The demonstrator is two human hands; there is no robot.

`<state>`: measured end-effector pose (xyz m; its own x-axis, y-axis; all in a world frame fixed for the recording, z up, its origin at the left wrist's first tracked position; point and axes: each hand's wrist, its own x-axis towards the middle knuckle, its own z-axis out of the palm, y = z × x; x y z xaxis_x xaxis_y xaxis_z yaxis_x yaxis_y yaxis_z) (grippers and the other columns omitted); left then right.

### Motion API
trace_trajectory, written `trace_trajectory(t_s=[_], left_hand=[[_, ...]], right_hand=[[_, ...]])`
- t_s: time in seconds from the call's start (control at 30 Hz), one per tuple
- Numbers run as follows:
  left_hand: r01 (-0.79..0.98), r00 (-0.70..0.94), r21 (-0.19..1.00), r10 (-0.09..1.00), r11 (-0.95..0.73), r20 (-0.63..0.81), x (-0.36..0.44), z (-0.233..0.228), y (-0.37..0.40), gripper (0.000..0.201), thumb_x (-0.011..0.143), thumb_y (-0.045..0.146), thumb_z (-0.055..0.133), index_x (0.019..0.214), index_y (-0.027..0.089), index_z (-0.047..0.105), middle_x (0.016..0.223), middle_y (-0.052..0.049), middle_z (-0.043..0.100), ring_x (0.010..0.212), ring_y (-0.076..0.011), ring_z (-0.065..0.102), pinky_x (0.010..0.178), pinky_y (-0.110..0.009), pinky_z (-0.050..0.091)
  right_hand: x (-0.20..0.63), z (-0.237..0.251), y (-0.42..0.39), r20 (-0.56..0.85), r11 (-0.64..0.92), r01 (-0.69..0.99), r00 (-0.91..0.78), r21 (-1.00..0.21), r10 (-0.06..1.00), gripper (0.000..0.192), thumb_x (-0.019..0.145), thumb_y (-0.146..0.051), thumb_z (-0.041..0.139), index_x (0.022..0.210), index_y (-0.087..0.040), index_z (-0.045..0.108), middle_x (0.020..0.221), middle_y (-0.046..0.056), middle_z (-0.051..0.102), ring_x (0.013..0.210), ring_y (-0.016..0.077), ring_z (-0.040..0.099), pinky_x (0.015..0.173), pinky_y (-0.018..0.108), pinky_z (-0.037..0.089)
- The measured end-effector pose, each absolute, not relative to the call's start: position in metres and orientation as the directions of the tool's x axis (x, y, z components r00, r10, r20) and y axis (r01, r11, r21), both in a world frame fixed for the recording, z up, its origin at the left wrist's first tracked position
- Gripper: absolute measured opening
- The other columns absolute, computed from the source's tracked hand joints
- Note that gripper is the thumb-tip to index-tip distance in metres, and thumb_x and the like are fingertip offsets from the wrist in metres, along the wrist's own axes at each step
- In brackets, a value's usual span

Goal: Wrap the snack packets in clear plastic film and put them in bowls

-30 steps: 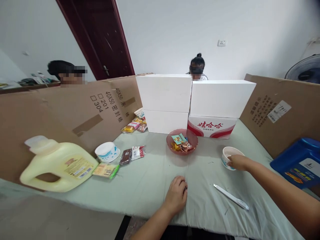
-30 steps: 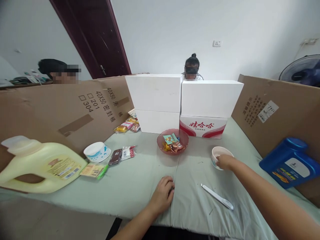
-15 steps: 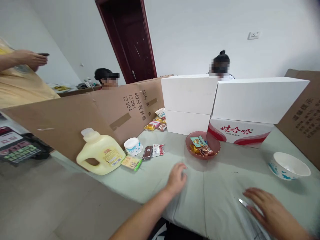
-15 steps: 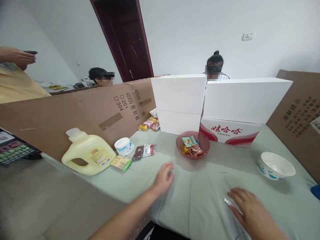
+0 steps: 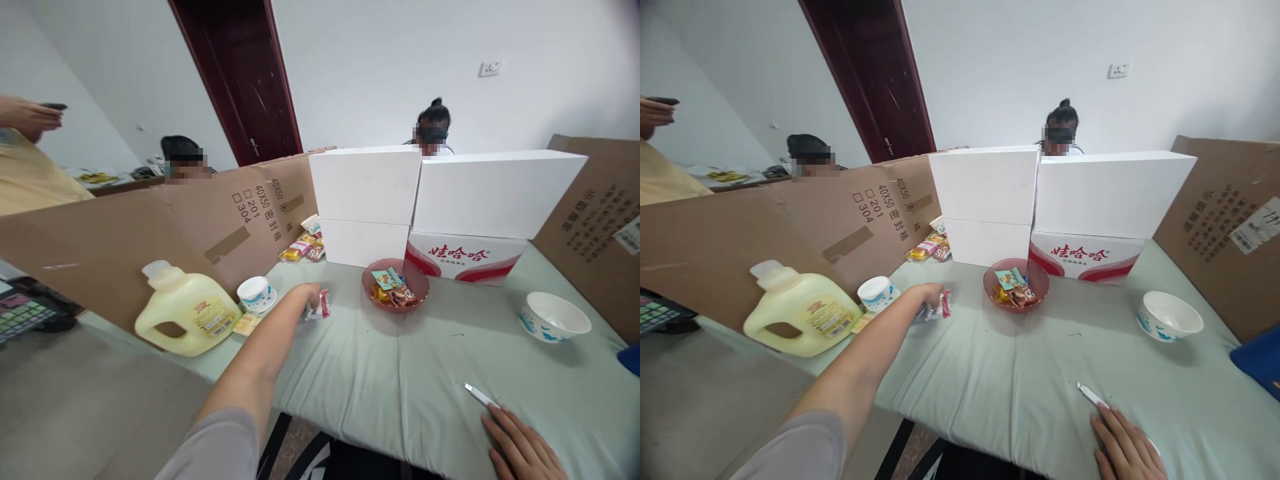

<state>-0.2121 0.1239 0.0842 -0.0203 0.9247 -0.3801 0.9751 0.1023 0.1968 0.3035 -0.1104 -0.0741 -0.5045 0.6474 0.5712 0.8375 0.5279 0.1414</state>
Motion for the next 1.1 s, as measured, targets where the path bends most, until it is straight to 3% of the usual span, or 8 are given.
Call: trace_trajectory(t_s=[0.17,0.3,0.37,0.4,0.5,0.7,0.9,1.1], left_hand=[[0.94,0.205,0.328,0.924,-0.094,-0.322,-0.162,0.087,0.102,0.034,0.057,0.013,0.082,0.086,0.016,0.065,0.092,-0.004,0.068,0.085,-0.0234,0.063,0.078,-0.035,0.051],[0.827,0.387,0.486,0.912,-0.28,-0.133,-0.104,0.07,0.046,0.041,0.069,0.018,0.073,0.108,0.02,0.059,0.107,-0.004,0.066,0.099,-0.0212,0.061,0.087,-0.031,0.048],[0.712,0.474,0.523,0.87,-0.469,0.135,-0.075,0.049,0.011,0.042,0.075,0.016,0.067,0.115,0.02,0.055,0.126,-0.009,0.058,0.118,-0.0241,0.053,0.101,-0.038,0.041],[0.645,0.537,0.489,0.803,-0.588,0.258,-0.063,0.037,-0.006,0.042,0.075,0.013,0.064,0.115,0.021,0.056,0.133,-0.01,0.054,0.126,-0.0265,0.046,0.106,-0.043,0.036],[0.541,0.658,0.416,0.676,-0.731,0.331,-0.041,0.004,-0.047,0.048,0.071,0.005,0.061,0.114,0.026,0.057,0.141,-0.009,0.045,0.136,-0.0313,0.035,0.109,-0.051,0.032],[0.536,0.442,0.561,0.776,-0.631,0.449,-0.042,-0.005,-0.084,0.064,0.07,0.0,0.047,0.129,0.023,0.043,0.145,-0.014,0.036,0.133,-0.0285,0.038,0.106,-0.05,0.037],[0.608,0.267,0.606,0.851,-0.513,0.452,-0.032,-0.003,-0.108,0.04,0.08,0.017,0.058,0.119,0.021,0.049,0.12,-0.013,0.051,0.113,-0.0277,0.052,0.095,-0.047,0.047],[0.632,0.166,0.634,0.877,-0.446,0.451,-0.022,-0.012,-0.106,0.036,0.075,0.016,0.065,0.109,0.021,0.055,0.113,-0.011,0.053,0.106,-0.0266,0.056,0.091,-0.044,0.051]], right_hand=[[0.297,-0.062,-0.116,0.544,0.508,0.856,-0.473,0.097,0.693,0.047,0.085,-0.042,0.053,0.128,-0.025,0.055,0.137,0.005,0.054,0.121,0.0273,0.053,0.098,0.039,0.038],[0.292,-0.058,-0.119,0.512,0.489,0.87,-0.448,0.062,0.733,0.045,0.087,-0.044,0.052,0.128,-0.025,0.054,0.138,0.006,0.053,0.124,0.0271,0.05,0.101,0.041,0.036],[0.29,-0.054,-0.121,0.502,0.481,0.876,-0.433,0.038,0.749,0.044,0.088,-0.043,0.051,0.128,-0.025,0.054,0.137,0.006,0.053,0.125,0.0271,0.048,0.101,0.042,0.036],[0.29,-0.053,-0.122,0.497,0.479,0.877,-0.425,0.021,0.757,0.043,0.089,-0.043,0.05,0.128,-0.025,0.053,0.137,0.007,0.054,0.125,0.027,0.048,0.101,0.042,0.037],[0.29,-0.049,-0.122,0.49,0.472,0.88,-0.387,-0.057,0.781,0.041,0.091,-0.041,0.047,0.128,-0.023,0.052,0.132,0.008,0.057,0.122,0.0255,0.051,0.099,0.041,0.039],[0.289,-0.047,-0.108,0.502,0.355,0.923,-0.238,-0.151,0.832,0.038,0.092,-0.044,0.045,0.122,-0.024,0.056,0.12,0.008,0.062,0.108,0.0255,0.057,0.088,0.041,0.045],[0.275,-0.043,-0.093,0.442,0.303,0.928,-0.185,-0.214,0.878,0.03,0.094,-0.031,0.038,0.108,-0.023,0.063,0.095,0.008,0.065,0.089,0.0242,0.059,0.078,0.04,0.048],[0.243,-0.025,-0.091,0.396,0.319,0.785,-0.103,-0.531,0.912,0.027,0.096,-0.031,0.035,0.11,-0.023,0.057,0.101,0.007,0.061,0.092,0.0201,0.062,0.081,0.035,0.052]])
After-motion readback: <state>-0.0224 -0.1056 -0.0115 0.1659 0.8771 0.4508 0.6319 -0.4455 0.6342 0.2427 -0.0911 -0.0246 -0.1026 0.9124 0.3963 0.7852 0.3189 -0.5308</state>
